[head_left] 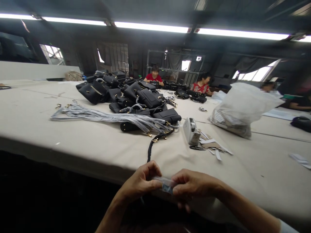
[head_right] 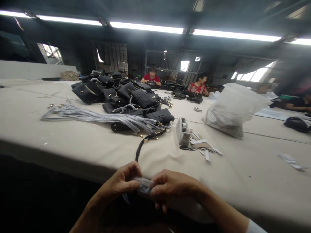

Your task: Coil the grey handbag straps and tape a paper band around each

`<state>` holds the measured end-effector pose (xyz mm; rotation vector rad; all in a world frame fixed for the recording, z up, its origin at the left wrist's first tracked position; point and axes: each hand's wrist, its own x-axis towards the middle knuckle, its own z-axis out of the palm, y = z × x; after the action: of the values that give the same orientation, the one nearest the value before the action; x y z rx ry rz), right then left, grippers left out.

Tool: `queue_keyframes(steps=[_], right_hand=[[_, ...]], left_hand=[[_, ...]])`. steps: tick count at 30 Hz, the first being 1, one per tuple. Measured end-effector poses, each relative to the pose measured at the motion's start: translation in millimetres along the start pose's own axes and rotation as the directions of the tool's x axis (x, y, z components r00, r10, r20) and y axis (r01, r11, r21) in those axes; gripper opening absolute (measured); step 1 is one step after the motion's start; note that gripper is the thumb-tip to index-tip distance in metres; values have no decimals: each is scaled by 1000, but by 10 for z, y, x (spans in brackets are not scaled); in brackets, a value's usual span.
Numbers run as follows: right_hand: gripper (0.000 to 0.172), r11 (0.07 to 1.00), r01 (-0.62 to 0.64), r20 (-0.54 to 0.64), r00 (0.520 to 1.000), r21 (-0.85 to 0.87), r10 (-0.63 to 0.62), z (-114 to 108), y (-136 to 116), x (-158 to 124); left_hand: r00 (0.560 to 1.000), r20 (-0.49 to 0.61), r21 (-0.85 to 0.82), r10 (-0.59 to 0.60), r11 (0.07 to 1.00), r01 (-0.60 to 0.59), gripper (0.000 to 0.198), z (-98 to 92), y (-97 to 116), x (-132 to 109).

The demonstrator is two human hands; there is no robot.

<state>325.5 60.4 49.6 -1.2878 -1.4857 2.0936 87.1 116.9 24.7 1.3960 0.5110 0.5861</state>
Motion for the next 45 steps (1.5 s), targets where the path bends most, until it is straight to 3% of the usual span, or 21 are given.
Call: queue_keyframes(steps=[3,5,7,9,11,14,15,16,19,22,24,25,27,28,30,31,33,36,40,43,45], right_hand=[[31,995,-29,92,996,99,20,118,96,-156],[34,964,134,41,988,229,-147,238,75,-239],[32,854,392,-126,920,341,-372,354,-29,-294],[24,712,629,-308,776,313,-550,431,-181,-323],[13,604,790,-456,577,103,-677,447,-316,-333],[17,435,800,-454,233,-413,-860,384,-385,-330],[20,370,736,-385,160,-567,-909,354,-369,-327],[23,307,664,-304,124,-682,-945,327,-341,-323],[26,206,541,-165,123,-815,-979,289,-241,-303],[27,287,552,-295,76,-783,-952,312,-206,-280],[27,337,533,-369,49,-776,-928,313,-219,-281],[29,321,503,-348,43,-802,-937,297,-225,-288],[33,171,407,-157,67,-897,-985,228,-216,-312],[36,52,350,-14,108,-935,-994,181,-196,-325],[39,-152,244,215,258,-958,-942,85,-129,-345],[40,-208,198,266,337,-958,-903,48,-86,-350],[39,-215,124,248,462,-969,-851,11,4,-344],[25,-118,70,137,593,-990,-793,57,118,-320],[17,94,51,-25,741,-994,-671,242,171,-346],[24,495,93,-173,867,-864,-466,411,101,-430],[34,796,150,-188,930,-586,-314,509,12,-478]], left_hand=[[992,120,-15,-34,999,36,43,52,2,-44],[992,126,-35,-29,999,34,44,159,-11,-44],[998,12,-13,56,998,-56,38,339,-28,-7],[967,-162,79,195,980,-184,33,559,-48,54],[928,-250,164,277,957,-241,34,766,-74,111],[948,-233,108,218,974,-197,38,968,-125,144],[958,-214,59,189,982,-181,41,1003,-143,141],[966,-193,2,170,985,-173,43,1027,-162,133],[990,-69,-198,127,970,-138,48,1061,-210,110],[997,34,-307,70,950,-57,51,1072,-209,89],[995,30,-246,93,966,-83,51,1060,-164,62],[993,27,-191,113,976,-106,50,1046,-131,42],[991,51,-79,124,990,-120,48,999,-64,-9],[993,64,-41,101,994,-99,47,968,-35,-40],[997,68,-13,37,999,-36,47,897,7,-109],[999,51,-14,16,1000,-16,45,860,23,-146],[1000,4,6,8,1000,-8,33,783,56,-222],[993,-109,259,41,966,-11,30,651,123,-309],[962,-233,591,145,806,21,17,421,186,-293],[967,-211,546,145,838,-7,10,289,163,-204],[975,-165,421,150,904,-67,15,285,113,-142]])
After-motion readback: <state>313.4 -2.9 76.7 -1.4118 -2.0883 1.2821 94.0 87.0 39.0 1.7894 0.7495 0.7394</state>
